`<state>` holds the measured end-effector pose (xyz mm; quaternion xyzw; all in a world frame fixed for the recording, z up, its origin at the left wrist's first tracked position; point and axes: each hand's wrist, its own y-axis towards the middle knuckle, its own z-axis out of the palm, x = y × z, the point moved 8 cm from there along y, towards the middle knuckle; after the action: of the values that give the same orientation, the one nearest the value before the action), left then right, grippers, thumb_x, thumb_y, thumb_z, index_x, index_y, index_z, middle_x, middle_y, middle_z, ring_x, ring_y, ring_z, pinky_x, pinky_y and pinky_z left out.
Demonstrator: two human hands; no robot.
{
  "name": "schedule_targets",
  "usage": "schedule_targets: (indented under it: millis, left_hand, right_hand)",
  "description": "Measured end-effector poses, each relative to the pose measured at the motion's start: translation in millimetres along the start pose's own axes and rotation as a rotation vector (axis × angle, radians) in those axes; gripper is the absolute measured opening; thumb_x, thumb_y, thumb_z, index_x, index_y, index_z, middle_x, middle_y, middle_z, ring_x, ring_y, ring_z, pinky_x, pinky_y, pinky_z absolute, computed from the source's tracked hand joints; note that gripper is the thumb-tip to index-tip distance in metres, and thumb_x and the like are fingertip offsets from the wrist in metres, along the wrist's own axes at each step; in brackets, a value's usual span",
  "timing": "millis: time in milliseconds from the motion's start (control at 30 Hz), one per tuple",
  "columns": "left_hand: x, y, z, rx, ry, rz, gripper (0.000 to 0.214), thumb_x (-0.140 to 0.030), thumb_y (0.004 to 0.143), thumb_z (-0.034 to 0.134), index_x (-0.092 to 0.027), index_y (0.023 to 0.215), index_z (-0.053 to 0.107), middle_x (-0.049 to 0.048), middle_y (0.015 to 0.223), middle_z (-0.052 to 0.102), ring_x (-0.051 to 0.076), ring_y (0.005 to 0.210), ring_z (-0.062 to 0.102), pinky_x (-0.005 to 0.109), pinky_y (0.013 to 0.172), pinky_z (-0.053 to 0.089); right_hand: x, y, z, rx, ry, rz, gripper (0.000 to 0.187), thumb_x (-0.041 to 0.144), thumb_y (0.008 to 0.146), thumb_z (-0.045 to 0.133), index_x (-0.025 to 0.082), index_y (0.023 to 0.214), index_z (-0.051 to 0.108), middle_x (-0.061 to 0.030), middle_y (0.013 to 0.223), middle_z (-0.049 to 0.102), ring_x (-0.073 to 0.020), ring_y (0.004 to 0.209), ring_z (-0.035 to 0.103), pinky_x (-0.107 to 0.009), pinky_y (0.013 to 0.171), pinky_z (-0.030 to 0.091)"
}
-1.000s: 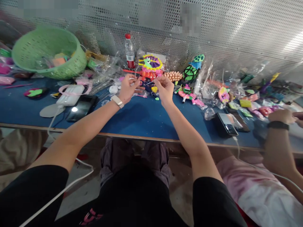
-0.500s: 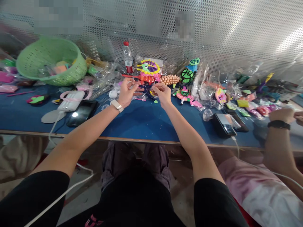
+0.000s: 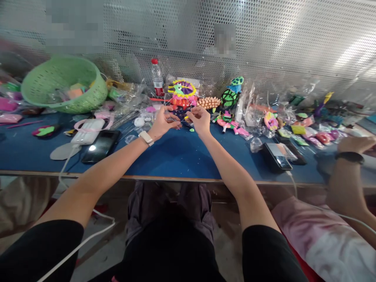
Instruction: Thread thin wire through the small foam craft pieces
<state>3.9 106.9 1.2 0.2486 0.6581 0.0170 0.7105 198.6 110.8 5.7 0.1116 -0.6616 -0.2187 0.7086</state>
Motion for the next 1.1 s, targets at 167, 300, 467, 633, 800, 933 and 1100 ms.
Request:
schedule_targets:
  millis: [167,300,467,633,800,933,1100]
  left_hand:
    - [3.3,0.8,0.2,-0.004,0.005,0.005,0.076,-0.02,0.071,0.102,-0.026,0.122,0.046,-0.0019,0.087,0.078,0.02,0.069,0.081,0.037,0.072,0.069]
    - [5.6,1.3,-2.2,-0.032,0.032,-0.01,0.075,-0.019,0.075,0.099,-0.026,0.129,0.048,-0.0022,0.085,0.079,0.02,0.07,0.081,0.038,0.072,0.07]
    - [1.7,-0.5,-0.4,-0.034,0.048,-0.007,0.076,-0.017,0.076,0.098,-0.026,0.132,0.048,-0.0008,0.086,0.079,0.022,0.071,0.081,0.041,0.074,0.07]
    - [0.6,-2.2,0.3,-0.037,0.059,-0.023,0.084,-0.023,0.075,0.102,-0.025,0.138,0.047,0.0003,0.087,0.079,0.025,0.074,0.083,0.046,0.079,0.07]
    - [3.2,-2.4,-0.3,-0.027,0.052,-0.028,0.086,-0.028,0.076,0.104,-0.024,0.141,0.047,0.0015,0.087,0.08,0.027,0.076,0.084,0.05,0.08,0.071]
    - [5.9,-2.7,-2.1,-0.034,0.074,-0.045,0.093,-0.029,0.077,0.104,-0.024,0.148,0.046,0.0019,0.088,0.08,0.027,0.076,0.084,0.051,0.081,0.072]
    - [9.7,-3.6,-1.3,-0.033,0.03,-0.086,0.097,-0.028,0.078,0.103,-0.025,0.153,0.043,0.0026,0.091,0.079,0.026,0.078,0.084,0.046,0.08,0.072]
  right_hand:
    - [4.6,-1.7,0.2,-0.003,-0.022,-0.034,0.046,0.052,0.079,0.096,0.028,0.092,0.059,0.0021,0.08,0.078,-0.0192,0.067,0.078,-0.035,0.067,0.067]
    - [4.9,-1.6,1.1,-0.002,-0.05,-0.035,0.048,0.054,0.079,0.096,0.029,0.096,0.059,0.0031,0.081,0.078,-0.0178,0.067,0.077,-0.033,0.065,0.065]
    - [0.3,0.3,1.2,-0.018,-0.024,-0.022,0.044,0.05,0.081,0.095,0.029,0.095,0.059,0.004,0.079,0.078,-0.0175,0.064,0.077,-0.032,0.062,0.065]
    - [-6.3,1.7,0.3,-0.025,-0.026,0.001,0.041,0.049,0.083,0.094,0.029,0.096,0.06,0.0032,0.079,0.078,-0.0184,0.066,0.078,-0.033,0.064,0.066]
    - [-8.7,1.7,0.3,-0.015,-0.013,0.008,0.04,0.047,0.083,0.092,0.028,0.096,0.06,0.0028,0.079,0.078,-0.0191,0.065,0.078,-0.033,0.06,0.065]
    - [-11.6,1.1,1.7,-0.004,-0.037,0.033,0.04,0.048,0.083,0.092,0.028,0.097,0.06,0.0018,0.082,0.079,-0.0207,0.069,0.08,-0.034,0.06,0.065]
    - [-8.9,0.1,1.2,-0.002,-0.065,0.034,0.039,0.048,0.084,0.092,0.028,0.099,0.062,0.0006,0.084,0.078,-0.0214,0.07,0.079,-0.035,0.06,0.065]
